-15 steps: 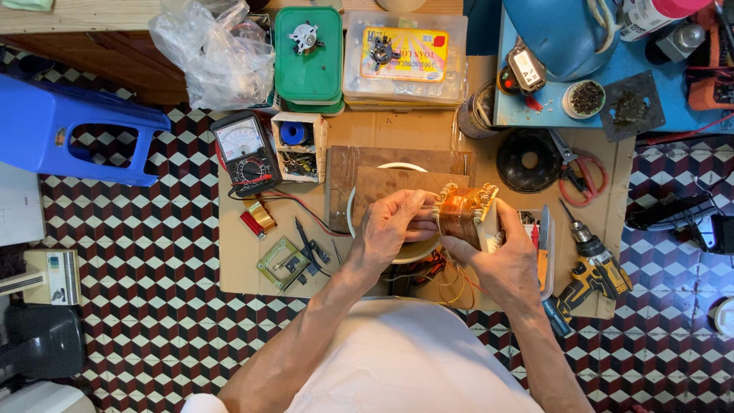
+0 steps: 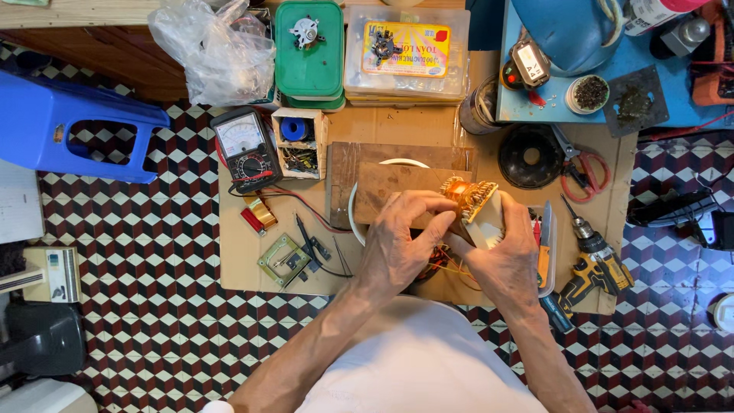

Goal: The person assembles an electrical component by handling a copper-wound coil and attaching black laminated metal plates to its sides. They repeatedly pick up plates from a bucket, position them against the coil, and adjust their placement on the workbench.

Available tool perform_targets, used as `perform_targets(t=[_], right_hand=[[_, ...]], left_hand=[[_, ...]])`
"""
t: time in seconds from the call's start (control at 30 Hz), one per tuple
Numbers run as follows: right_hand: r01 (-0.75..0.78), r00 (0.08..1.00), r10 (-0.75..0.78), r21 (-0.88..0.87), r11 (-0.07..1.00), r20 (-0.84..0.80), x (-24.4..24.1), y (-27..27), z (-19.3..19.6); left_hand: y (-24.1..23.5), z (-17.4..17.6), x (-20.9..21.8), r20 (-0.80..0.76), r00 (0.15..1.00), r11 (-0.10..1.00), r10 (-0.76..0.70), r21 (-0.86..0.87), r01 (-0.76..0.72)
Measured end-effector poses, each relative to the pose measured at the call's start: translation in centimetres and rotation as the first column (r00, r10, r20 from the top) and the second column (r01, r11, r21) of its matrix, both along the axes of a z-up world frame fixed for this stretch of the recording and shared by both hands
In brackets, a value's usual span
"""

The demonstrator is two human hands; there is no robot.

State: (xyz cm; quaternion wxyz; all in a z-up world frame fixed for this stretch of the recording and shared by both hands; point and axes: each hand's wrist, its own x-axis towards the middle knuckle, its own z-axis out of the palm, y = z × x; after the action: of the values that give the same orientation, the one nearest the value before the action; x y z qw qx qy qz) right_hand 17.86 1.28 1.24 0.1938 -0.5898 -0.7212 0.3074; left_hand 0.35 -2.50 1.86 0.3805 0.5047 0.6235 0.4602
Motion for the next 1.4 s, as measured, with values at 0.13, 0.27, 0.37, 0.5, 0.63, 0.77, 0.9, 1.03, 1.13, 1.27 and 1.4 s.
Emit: perform_targets(t=[0.13,0.27,0.37,0.5,0.63,0.77,0.9,1.03,1.13,1.27,1.4], right_hand=[[-0.078,0.996,0.073,0.130,0.988,0.044,-0.1,0.1,-0.1],[-0.137,0.984,0.109,0.207,0.969,0.143,-0.1,0.1,0.0],[-0.198,0.962,0.130,0.289,0.936,0.239,-0.2,0.4,0.2],[-0.255,0.933,0.172,0.245,0.935,0.316,-0.3,0.8,0.4],[-0.315,0.898,0.218,0.213,0.925,0.381,-0.8,1.2,0.5],[-0.327,0.884,0.236,0.173,0.929,0.403,-1.1,1.3,0.6],[-0.332,0.885,0.238,0.184,0.925,0.401,-1.0,1.3,0.4],[-0.325,0.906,0.228,0.242,0.914,0.356,-0.9,1.2,0.3],[-0.325,0.917,0.226,0.289,0.901,0.328,-0.8,0.9,0.2],[-0.313,0.927,0.222,0.300,0.901,0.302,-0.9,0.6,0.1],[-0.302,0.937,0.212,0.337,0.892,0.278,-1.0,0.5,0.0]], left_hand=[[0.0,0.9,0.0,0.033,0.999,1.000,-0.005,-0.029,0.006],[-0.2,0.7,0.2,0.147,0.989,0.995,0.010,-0.102,0.006],[-0.4,0.4,0.2,0.124,0.991,0.991,0.047,-0.127,-0.031],[-0.6,-0.3,0.2,0.234,0.960,0.955,0.157,-0.284,-0.087],[-0.5,-1.1,0.0,0.351,0.911,0.936,0.216,-0.339,-0.091],[-0.6,-1.7,-0.2,0.350,0.916,0.952,0.197,-0.292,-0.093],[-0.8,-2.0,-0.2,0.396,0.894,0.938,0.209,-0.339,-0.070],[-0.6,-2.0,-0.5,0.395,0.902,0.948,0.176,-0.316,-0.047],[-0.2,-2.0,-1.0,0.407,0.896,0.932,0.178,-0.363,-0.020],[0.1,-2.0,-1.7,0.430,0.887,0.913,0.168,-0.407,0.025],[0.0,-1.6,-1.6,0.381,0.915,0.939,0.136,-0.345,0.005]])
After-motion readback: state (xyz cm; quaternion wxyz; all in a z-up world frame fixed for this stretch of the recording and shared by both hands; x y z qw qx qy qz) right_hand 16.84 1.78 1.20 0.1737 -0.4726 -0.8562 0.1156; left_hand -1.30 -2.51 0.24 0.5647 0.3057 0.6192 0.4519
